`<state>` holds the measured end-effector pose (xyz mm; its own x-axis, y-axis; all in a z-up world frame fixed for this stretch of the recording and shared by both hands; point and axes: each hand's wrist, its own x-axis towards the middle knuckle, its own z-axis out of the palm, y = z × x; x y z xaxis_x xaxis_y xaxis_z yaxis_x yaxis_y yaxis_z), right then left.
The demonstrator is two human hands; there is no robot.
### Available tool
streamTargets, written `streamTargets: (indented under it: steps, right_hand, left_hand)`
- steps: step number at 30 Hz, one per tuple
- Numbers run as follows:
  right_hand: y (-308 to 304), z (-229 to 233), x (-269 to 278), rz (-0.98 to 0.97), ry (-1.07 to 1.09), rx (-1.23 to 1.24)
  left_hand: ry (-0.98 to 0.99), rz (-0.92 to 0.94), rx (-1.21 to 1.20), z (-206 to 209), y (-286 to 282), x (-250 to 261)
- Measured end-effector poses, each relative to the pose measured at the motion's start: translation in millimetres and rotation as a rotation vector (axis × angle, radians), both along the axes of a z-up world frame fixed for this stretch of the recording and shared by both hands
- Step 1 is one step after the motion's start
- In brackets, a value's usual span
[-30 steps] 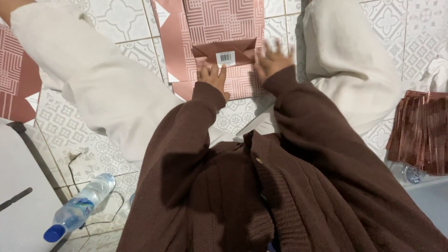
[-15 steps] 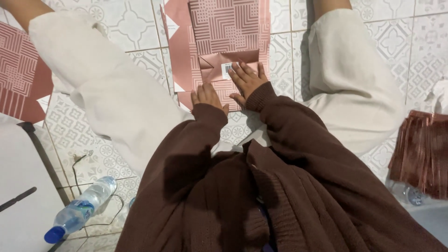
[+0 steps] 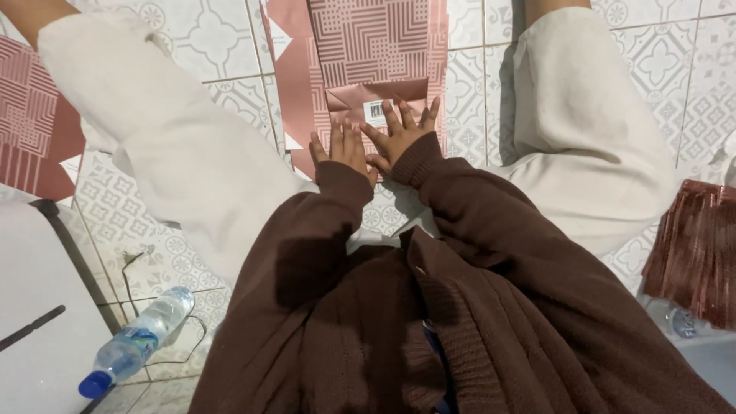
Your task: Folding flat cardboard sheets into 3D boxes and stacking them on the floor.
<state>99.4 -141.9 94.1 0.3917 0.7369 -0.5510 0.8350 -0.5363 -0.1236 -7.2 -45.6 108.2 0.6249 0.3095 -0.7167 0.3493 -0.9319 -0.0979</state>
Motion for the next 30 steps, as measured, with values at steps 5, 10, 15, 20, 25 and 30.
streamTargets:
  steps: [5, 10, 15, 20, 25, 30]
  right_hand:
    - [-15.3, -16.6, 16.0, 0.039, 0.010, 0.075]
    - [-48.4, -17.9, 35.7, 0.039, -0.078, 0.159]
    - [-73.1, -8.7, 54.2, -0.046, -0.165, 0.083]
    - [-76.8, -16.2, 61.7, -0.062, -0.172, 0.029]
    - [-76.2, -26.8, 61.3, -0.064, -0.134, 0.084]
    - [-77.1, -37.3, 58.4, -0.046, -0.209, 0.155]
  left_hand:
    - [-0.040, 0.023, 0.027, -35.7, 1.9, -5.6]
    - [-0.071, 0.005, 0.047, -57.1, 4.3, -9.6]
    - [-0.045, 0.022, 0.046, -47.9, 6.2, -12.7]
    - [-0.072, 0.087, 0.008, -13.9, 14.4, -10.8]
    - [-0.342, 0.131, -0.044, -34.9, 25.7, 6.6]
    - [-0.401, 0.171, -0.102, -70.1, 44.1, 35.5]
